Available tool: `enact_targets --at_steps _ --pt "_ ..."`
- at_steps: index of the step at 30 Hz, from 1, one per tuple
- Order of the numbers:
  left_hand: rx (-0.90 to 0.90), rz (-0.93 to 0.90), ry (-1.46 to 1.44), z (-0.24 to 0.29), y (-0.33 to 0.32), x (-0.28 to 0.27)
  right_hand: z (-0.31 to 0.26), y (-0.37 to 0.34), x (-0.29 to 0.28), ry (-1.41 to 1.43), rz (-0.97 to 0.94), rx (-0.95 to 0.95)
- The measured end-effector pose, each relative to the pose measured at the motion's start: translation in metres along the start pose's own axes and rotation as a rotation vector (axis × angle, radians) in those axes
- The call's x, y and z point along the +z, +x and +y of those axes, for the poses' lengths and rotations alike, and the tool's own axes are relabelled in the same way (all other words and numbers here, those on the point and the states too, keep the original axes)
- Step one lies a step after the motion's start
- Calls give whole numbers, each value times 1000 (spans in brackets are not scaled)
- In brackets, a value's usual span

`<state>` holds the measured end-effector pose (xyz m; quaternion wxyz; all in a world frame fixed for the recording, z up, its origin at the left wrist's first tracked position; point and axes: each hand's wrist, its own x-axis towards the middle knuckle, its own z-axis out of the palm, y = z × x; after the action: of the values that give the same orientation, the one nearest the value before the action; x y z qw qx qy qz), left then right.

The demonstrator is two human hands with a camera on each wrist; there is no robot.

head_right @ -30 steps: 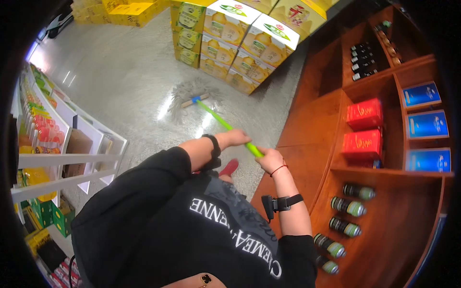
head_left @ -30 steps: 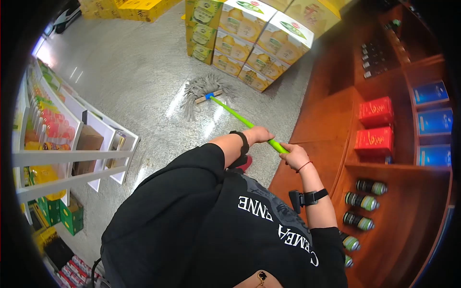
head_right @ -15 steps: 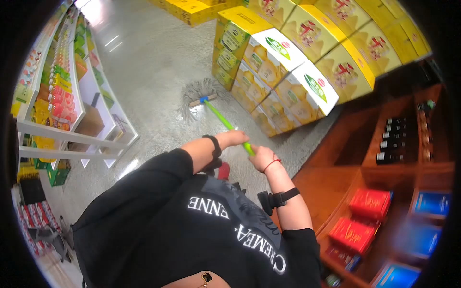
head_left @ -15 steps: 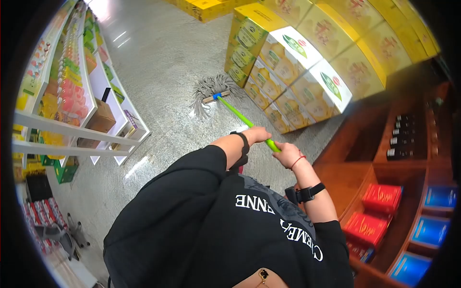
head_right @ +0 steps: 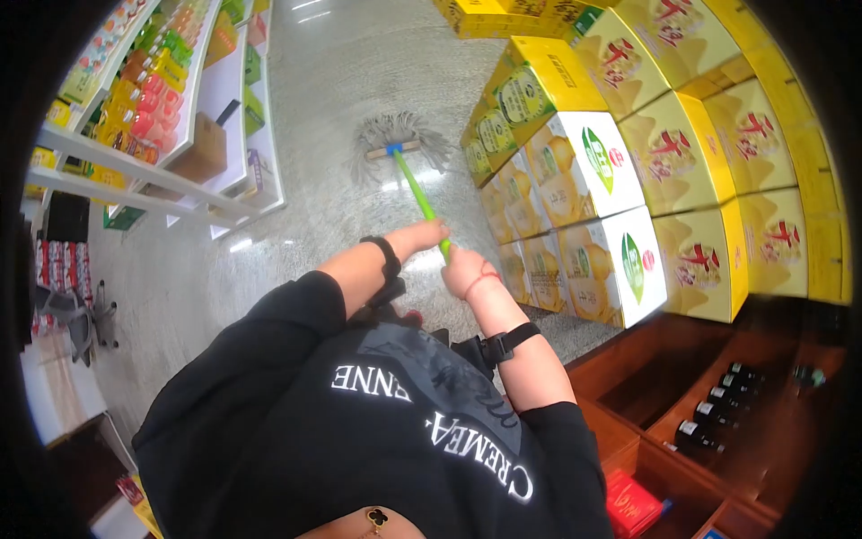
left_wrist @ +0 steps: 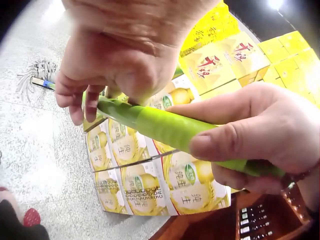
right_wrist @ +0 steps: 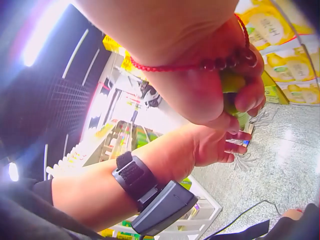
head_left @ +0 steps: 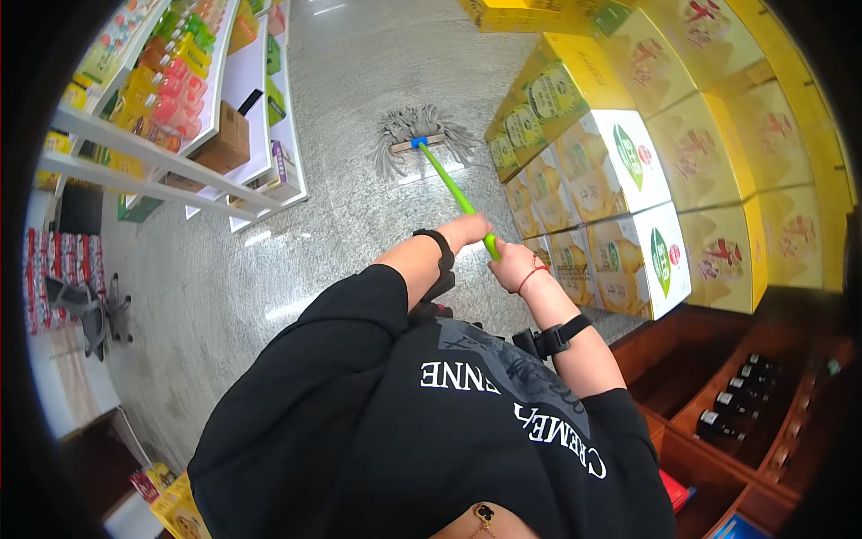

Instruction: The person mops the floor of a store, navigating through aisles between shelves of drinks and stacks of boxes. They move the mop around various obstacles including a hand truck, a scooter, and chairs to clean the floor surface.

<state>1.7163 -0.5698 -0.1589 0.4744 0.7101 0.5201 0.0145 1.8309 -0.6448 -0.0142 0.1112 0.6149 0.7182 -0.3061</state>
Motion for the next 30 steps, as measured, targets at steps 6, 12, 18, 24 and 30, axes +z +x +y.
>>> enact_targets --at_steps 6,12,18,24,30 --pt "-11 88 -2 -13 6 -76 -27 66 -34 -40 -101 -36" --pt "-134 16 -195 -38 46 -160 -58 148 -86 -116 -108 -109" --pt "-236 182 -310 -71 84 -250 -105 237 -137 -211 -113 -214" --pt "-285 144 -364 -125 138 -318 -144 314 -180 -172 -156 -235" --pt "-387 82 -580 -137 152 -363 -157 361 -196 -170 -125 -290"
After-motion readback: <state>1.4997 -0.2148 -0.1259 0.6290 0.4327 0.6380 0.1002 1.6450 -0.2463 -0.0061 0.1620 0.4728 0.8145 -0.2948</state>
